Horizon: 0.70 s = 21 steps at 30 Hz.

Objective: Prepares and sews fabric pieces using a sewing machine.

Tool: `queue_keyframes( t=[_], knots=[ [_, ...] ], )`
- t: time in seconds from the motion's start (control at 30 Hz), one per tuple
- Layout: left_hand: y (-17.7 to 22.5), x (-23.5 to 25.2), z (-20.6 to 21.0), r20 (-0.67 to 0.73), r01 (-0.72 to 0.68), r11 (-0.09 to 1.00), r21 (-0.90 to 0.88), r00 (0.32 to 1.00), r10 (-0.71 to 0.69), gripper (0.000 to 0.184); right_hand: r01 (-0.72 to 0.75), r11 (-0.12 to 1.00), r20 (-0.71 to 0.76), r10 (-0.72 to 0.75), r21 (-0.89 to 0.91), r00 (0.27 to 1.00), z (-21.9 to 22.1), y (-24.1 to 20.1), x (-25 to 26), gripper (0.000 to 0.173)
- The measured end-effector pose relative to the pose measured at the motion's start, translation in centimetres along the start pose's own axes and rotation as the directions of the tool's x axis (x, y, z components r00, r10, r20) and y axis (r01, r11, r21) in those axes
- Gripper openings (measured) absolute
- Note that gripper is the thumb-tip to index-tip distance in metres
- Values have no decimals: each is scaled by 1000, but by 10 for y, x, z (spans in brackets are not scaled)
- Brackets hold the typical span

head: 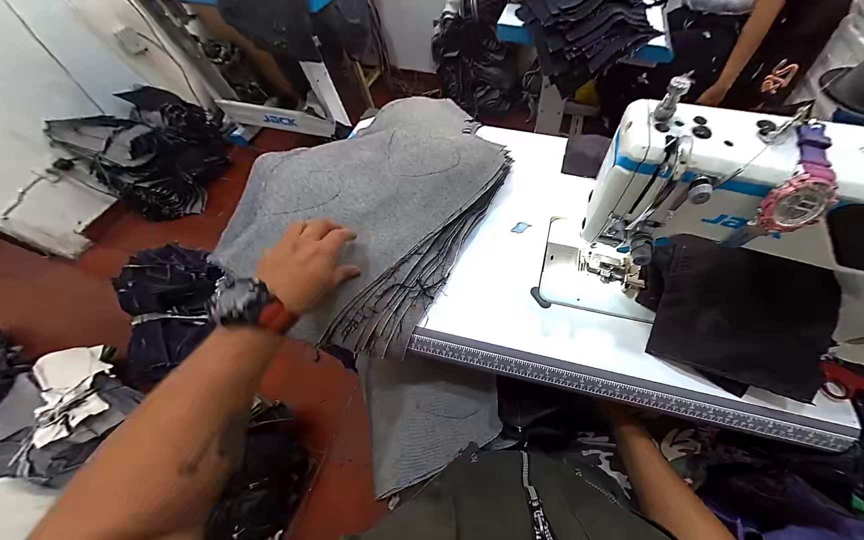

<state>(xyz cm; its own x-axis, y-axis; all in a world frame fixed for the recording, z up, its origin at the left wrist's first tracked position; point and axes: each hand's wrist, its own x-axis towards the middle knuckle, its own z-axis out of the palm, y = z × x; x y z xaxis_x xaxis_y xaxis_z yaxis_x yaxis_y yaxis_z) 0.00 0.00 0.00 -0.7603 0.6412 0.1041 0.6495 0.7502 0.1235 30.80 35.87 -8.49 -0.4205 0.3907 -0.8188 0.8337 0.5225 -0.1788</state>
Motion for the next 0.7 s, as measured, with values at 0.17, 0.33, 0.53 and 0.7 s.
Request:
queue_keyframes(
  t=[0.17,0.33,0.53,0.7],
  knots=[
    [-71,43,7,93,-272,960,-74,956,278,9,354,935,-190,-347,1,918,40,78,99,48],
    [-4,36,-54,92,87,978,-189,993,-71,29,663,749,121,-660,19,742,-1,79,9,37],
    [138,-13,-12,6,-387,820,-421,903,429,16,912,353,-471,-854,-209,222,-58,-23,-79,19],
    [192,1,40,43,-655,585,-477,648,760,16,818,388,-445,-876,-424,185,-48,-125,5,39]
  ],
)
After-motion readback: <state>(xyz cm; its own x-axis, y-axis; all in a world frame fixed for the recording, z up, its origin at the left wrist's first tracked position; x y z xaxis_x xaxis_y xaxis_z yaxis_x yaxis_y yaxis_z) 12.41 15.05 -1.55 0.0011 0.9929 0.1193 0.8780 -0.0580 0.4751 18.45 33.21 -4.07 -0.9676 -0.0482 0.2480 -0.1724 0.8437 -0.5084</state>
